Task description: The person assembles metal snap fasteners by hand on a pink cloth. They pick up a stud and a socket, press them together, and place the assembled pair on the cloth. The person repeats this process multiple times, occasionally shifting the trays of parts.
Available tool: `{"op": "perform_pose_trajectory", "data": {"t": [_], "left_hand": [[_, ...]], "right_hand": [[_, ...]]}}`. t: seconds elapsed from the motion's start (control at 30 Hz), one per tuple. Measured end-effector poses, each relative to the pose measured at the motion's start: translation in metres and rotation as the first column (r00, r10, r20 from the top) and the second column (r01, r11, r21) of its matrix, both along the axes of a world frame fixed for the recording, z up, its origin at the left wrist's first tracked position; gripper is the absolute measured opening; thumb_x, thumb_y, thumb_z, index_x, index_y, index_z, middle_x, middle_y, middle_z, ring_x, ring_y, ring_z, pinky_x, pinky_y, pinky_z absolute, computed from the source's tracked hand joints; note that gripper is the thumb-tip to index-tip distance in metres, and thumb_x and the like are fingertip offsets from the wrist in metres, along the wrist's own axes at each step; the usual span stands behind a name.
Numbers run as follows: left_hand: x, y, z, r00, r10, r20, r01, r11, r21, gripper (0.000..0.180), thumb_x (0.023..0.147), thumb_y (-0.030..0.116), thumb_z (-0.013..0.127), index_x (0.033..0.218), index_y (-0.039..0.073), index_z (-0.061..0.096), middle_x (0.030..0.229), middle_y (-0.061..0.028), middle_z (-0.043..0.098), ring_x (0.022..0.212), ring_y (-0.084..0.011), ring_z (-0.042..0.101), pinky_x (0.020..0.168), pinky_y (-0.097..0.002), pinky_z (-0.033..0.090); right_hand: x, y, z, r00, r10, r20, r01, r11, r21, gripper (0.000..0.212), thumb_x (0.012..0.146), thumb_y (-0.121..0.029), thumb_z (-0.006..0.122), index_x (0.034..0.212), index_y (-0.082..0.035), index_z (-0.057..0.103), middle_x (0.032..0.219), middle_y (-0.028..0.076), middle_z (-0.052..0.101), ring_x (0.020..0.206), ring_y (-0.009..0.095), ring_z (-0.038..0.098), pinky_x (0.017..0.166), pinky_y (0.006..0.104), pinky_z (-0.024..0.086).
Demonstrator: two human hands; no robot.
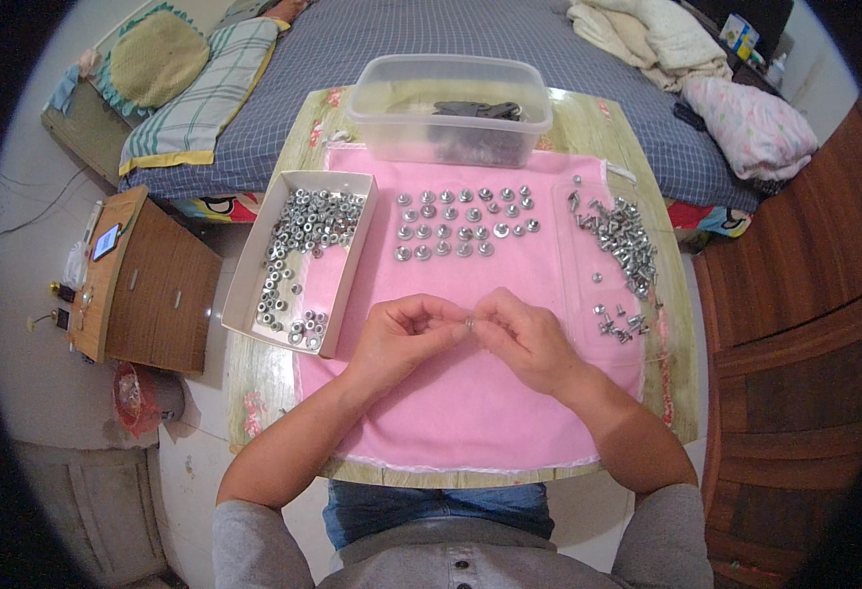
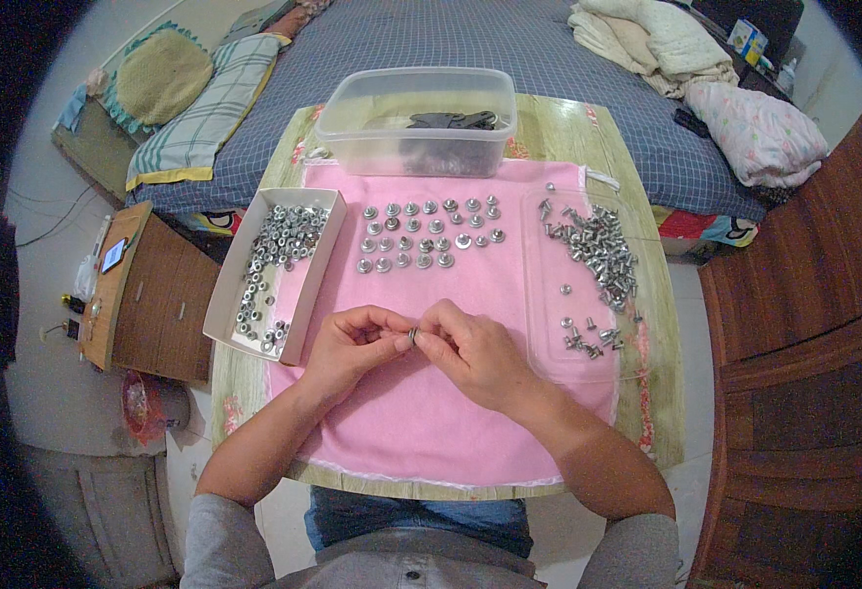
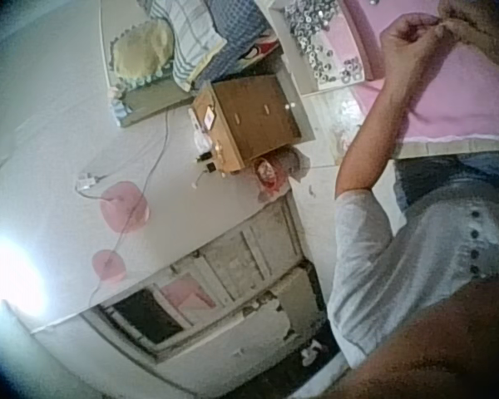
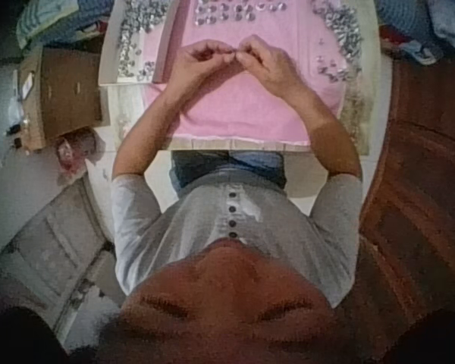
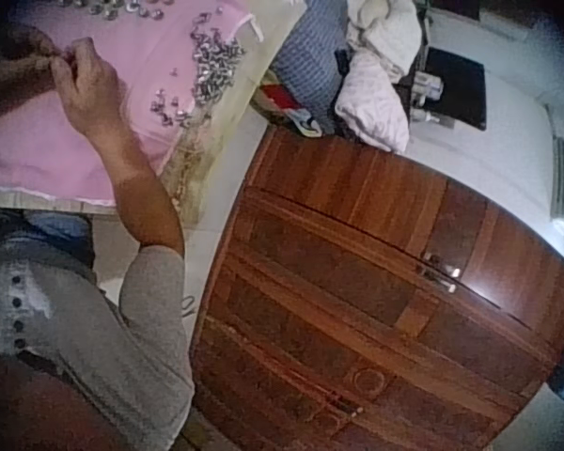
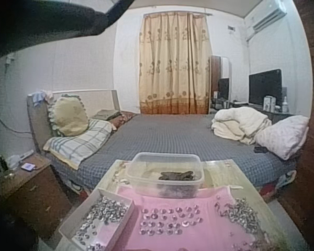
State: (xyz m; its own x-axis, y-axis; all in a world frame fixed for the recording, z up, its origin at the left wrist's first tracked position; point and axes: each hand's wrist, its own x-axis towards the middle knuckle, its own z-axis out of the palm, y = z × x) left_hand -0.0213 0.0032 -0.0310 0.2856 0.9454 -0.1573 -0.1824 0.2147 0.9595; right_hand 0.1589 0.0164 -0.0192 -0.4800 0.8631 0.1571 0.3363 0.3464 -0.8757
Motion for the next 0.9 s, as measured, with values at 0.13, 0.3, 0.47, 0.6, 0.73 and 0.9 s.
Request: {"op": "perform_pose_trajectory", "data": {"t": [0.13,0.3,0.47,0.6,0.73,0.9], "left_hand": [[0.002,0.0,0.005,1.0,-0.025,0.009,0.025,1.0,0.008,0.016,0.074,-0.001,0.061,0.09,-0.001,0.058,0.084,-0.0059,0.061,0.075,-0.0085,0.057,0.07,-0.0198,0.047],[0.001,0.0,0.002,1.0,-0.009,0.011,0.009,1.0,-0.012,0.015,0.075,-0.001,0.06,0.089,-0.001,0.058,0.085,-0.0069,0.061,0.077,-0.0092,0.057,0.071,-0.0205,0.047],[0.002,0.0,0.001,1.0,-0.012,0.029,0.012,1.0,-0.007,0.014,0.075,-0.001,0.06,0.089,-0.001,0.058,0.085,-0.0066,0.06,0.077,-0.0097,0.057,0.071,-0.0211,0.047],[0.001,0.001,0.001,0.998,-0.006,0.06,0.007,1.0,-0.013,0.015,0.074,-0.001,0.061,0.089,-0.001,0.057,0.084,-0.0063,0.06,0.075,-0.0095,0.057,0.07,-0.0207,0.048],[0.002,0.001,0.002,0.998,-0.013,0.059,0.014,1.0,-0.019,0.015,0.074,-0.001,0.061,0.089,-0.001,0.057,0.084,-0.0065,0.06,0.075,-0.0093,0.057,0.069,-0.0204,0.048],[0.001,0.0,0.004,0.999,-0.007,0.047,0.007,1.0,-0.017,0.015,0.074,-0.001,0.061,0.089,-0.001,0.057,0.084,-0.0068,0.061,0.076,-0.0095,0.057,0.07,-0.0206,0.047]], "right_hand": [[0.002,0.001,-0.007,1.0,0.002,0.009,-0.002,0.999,-0.044,0.017,0.084,-0.019,0.046,0.079,-0.003,0.048,0.062,0.014,0.051,0.058,0.03,0.054,0.052,0.0354,0.041],[-0.001,0.0,-0.001,1.0,-0.005,-0.023,0.005,1.0,0.006,0.016,0.085,-0.019,0.046,0.08,-0.003,0.048,0.062,0.015,0.052,0.057,0.03,0.054,0.051,0.0357,0.041],[0.0,0.0,-0.004,1.0,-0.009,-0.028,0.008,0.999,-0.05,0.017,0.085,-0.019,0.045,0.08,-0.003,0.048,0.063,0.015,0.052,0.058,0.03,0.054,0.052,0.0356,0.041],[-0.001,-0.001,0.0,0.999,0.01,-0.033,-0.011,1.0,-0.029,0.018,0.085,-0.019,0.045,0.08,-0.003,0.047,0.063,0.015,0.052,0.059,0.029,0.055,0.052,0.0356,0.041],[0.001,0.0,-0.003,1.0,-0.005,0.002,0.006,0.993,-0.117,0.018,0.085,-0.02,0.045,0.08,-0.003,0.047,0.064,0.016,0.053,0.06,0.03,0.056,0.052,0.0361,0.041],[-0.001,-0.001,-0.002,1.0,0.0,-0.019,-0.001,1.0,-0.031,0.018,0.085,-0.02,0.045,0.079,-0.003,0.047,0.064,0.015,0.053,0.06,0.031,0.055,0.052,0.0362,0.041]]}}
